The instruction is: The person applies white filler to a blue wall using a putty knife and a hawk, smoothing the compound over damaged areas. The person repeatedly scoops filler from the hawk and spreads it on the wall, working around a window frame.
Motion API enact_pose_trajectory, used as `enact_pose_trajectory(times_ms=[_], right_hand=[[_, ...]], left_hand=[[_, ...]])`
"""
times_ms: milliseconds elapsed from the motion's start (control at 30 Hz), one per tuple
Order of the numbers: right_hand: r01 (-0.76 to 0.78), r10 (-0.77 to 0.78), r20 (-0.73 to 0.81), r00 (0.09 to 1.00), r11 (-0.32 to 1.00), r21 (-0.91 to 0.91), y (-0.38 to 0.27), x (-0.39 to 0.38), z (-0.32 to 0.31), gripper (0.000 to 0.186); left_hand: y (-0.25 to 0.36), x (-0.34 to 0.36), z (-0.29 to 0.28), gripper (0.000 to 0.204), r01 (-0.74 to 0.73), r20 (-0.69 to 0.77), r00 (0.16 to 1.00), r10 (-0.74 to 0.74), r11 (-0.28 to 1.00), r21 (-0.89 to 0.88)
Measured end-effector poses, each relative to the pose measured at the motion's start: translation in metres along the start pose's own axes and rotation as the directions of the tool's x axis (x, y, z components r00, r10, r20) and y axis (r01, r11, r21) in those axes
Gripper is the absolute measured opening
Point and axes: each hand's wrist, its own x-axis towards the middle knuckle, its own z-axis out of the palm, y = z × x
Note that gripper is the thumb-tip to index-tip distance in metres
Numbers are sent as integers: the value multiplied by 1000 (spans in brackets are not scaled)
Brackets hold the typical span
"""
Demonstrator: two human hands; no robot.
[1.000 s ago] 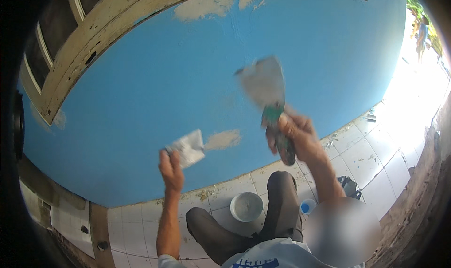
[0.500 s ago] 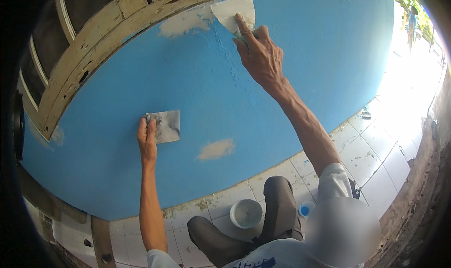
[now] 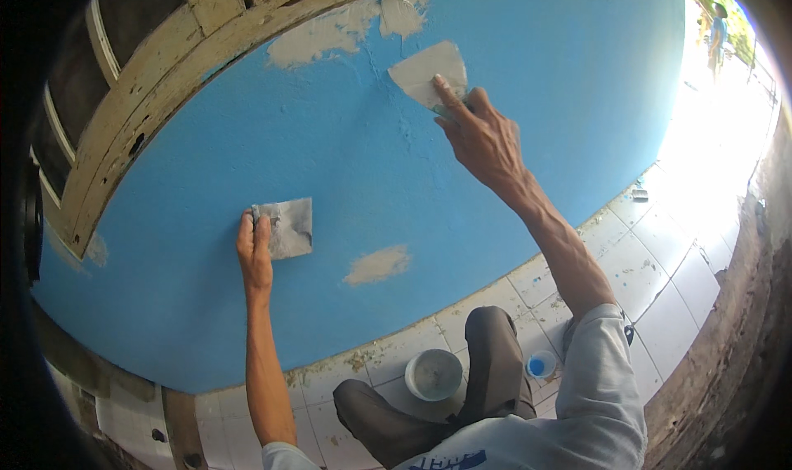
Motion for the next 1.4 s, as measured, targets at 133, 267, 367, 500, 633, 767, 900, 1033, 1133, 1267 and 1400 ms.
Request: enact_pose_trajectory(times_ms=[133,267,367,500,633,767,900,1033,1133,1267,1400], right_hand=[[-174,177,-17,984,978,111,6,27,-26,51],[-253,265,-43,963,949,185,-2,52,-33,47],[-264,276,-57,959,950,168,-4,59,-34,47],[-362,370,0,929,910,203,-10,62,-41,47],[-459,461,59,886,847,268,-13,70,-42,51],[-475,469,84,879,851,226,-23,82,-40,54],[-461,457,70,887,861,214,-35,87,-34,52],[-350,343,71,937,918,186,-65,81,-31,47],[-136,126,80,989,982,129,-75,63,-25,46],[-259,212,238,948,947,191,-70,42,-47,46],[-158,159,-14,987,986,59,-19,61,-40,43]], left_hand=[[-4,1,3,22,-35,-13,999,35,999,-9],[-3,-1,4,23,-11,-6,1000,11,1000,-20],[-2,0,2,24,-23,4,1000,23,1000,-4],[-4,1,1,25,-22,2,1000,22,1000,-19],[-6,0,0,25,-10,-10,1000,10,1000,-28],[-10,-1,-2,25,-5,7,1000,6,999,-49],[-4,1,2,24,-9,28,1000,10,999,-44],[-7,1,5,24,-6,-7,1000,6,998,-55],[-4,-1,5,24,11,-2,1000,-11,998,-59],[-7,1,-10,23,-34,7,999,34,999,37],[-9,4,1,23,-57,18,998,57,998,-7]])
